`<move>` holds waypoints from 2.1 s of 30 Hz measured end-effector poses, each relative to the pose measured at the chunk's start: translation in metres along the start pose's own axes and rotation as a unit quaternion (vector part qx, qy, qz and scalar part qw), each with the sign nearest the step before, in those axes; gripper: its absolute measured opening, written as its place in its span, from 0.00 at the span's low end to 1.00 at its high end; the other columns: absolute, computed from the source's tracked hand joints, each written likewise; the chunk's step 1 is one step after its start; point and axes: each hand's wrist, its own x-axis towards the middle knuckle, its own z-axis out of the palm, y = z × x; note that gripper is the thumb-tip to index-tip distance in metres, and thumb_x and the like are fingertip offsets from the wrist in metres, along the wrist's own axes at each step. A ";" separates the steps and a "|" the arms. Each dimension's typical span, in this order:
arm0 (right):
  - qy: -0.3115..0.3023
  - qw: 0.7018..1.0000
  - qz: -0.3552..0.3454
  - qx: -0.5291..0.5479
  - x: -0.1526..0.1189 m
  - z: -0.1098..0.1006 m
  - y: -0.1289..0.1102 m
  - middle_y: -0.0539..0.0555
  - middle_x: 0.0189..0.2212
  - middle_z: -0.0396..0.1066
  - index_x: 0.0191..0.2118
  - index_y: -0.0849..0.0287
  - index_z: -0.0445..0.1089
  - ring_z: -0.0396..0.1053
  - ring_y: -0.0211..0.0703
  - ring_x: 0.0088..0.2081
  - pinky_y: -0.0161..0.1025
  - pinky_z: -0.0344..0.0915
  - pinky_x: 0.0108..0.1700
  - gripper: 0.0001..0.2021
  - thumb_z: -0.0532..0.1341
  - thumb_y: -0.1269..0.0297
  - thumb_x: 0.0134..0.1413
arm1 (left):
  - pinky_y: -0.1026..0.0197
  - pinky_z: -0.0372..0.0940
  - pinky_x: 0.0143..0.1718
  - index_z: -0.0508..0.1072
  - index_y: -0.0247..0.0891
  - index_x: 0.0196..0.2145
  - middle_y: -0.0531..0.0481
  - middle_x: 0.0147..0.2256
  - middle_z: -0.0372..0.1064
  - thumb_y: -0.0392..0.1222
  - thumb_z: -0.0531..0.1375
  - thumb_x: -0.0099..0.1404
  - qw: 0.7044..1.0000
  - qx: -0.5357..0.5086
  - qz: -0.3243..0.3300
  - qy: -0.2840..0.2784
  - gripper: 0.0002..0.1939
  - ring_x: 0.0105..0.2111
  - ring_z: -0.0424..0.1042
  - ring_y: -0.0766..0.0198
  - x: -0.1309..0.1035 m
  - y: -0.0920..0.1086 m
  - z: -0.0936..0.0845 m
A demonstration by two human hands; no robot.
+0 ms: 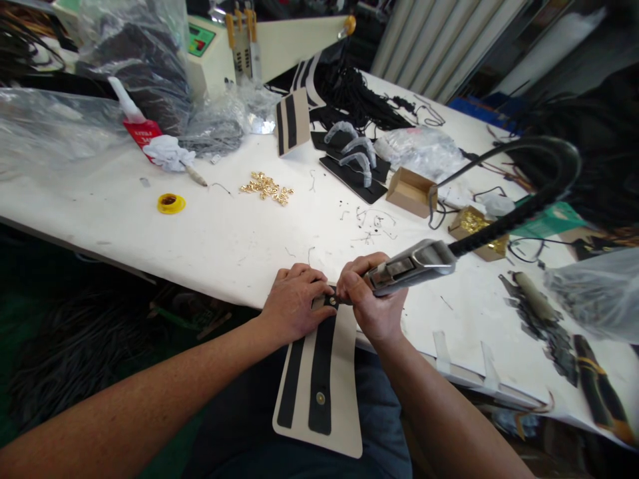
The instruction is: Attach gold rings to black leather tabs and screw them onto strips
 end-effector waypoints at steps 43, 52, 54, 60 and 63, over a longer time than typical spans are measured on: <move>-0.105 0.815 0.116 -0.558 0.033 -0.100 -0.009 0.60 0.46 0.78 0.55 0.57 0.72 0.75 0.53 0.42 0.44 0.66 0.43 0.21 0.61 0.48 0.65 | 0.48 0.63 0.52 0.82 0.46 0.46 0.47 0.46 0.76 0.48 0.71 0.64 0.996 0.084 -0.002 0.040 0.13 0.52 0.69 0.51 -0.017 0.029 -0.004; -0.007 0.874 0.056 -0.483 -0.067 -0.114 -0.012 0.59 0.42 0.79 0.48 0.58 0.77 0.76 0.54 0.45 0.47 0.69 0.49 0.15 0.63 0.53 0.65 | 0.47 0.63 0.50 0.80 0.43 0.46 0.46 0.45 0.77 0.50 0.66 0.69 0.991 0.129 -0.009 0.035 0.11 0.49 0.72 0.49 -0.023 0.034 -0.003; -0.018 0.919 0.159 -0.359 -0.108 -0.094 -0.017 0.54 0.32 0.79 0.44 0.58 0.78 0.77 0.50 0.34 0.44 0.71 0.40 0.16 0.65 0.50 0.62 | 0.46 0.63 0.50 0.80 0.43 0.47 0.45 0.46 0.77 0.50 0.64 0.70 0.990 0.137 -0.008 0.031 0.12 0.49 0.72 0.48 -0.024 0.036 -0.003; -0.065 0.983 0.157 -0.066 -0.154 -0.034 -0.031 0.55 0.45 0.81 0.53 0.56 0.75 0.80 0.50 0.44 0.42 0.76 0.44 0.15 0.61 0.66 0.62 | 0.43 0.64 0.58 0.79 0.42 0.50 0.42 0.51 0.77 0.53 0.60 0.72 0.998 -0.018 -0.041 0.041 0.17 0.53 0.72 0.47 -0.040 0.042 -0.006; -0.089 0.971 0.047 -0.219 -0.144 -0.017 -0.054 0.56 0.47 0.79 0.57 0.53 0.74 0.78 0.50 0.46 0.42 0.74 0.48 0.19 0.61 0.69 0.61 | 0.46 0.61 0.65 0.75 0.43 0.59 0.44 0.58 0.75 0.56 0.58 0.74 0.960 -0.255 -0.108 0.043 0.23 0.61 0.70 0.49 -0.058 0.049 -0.014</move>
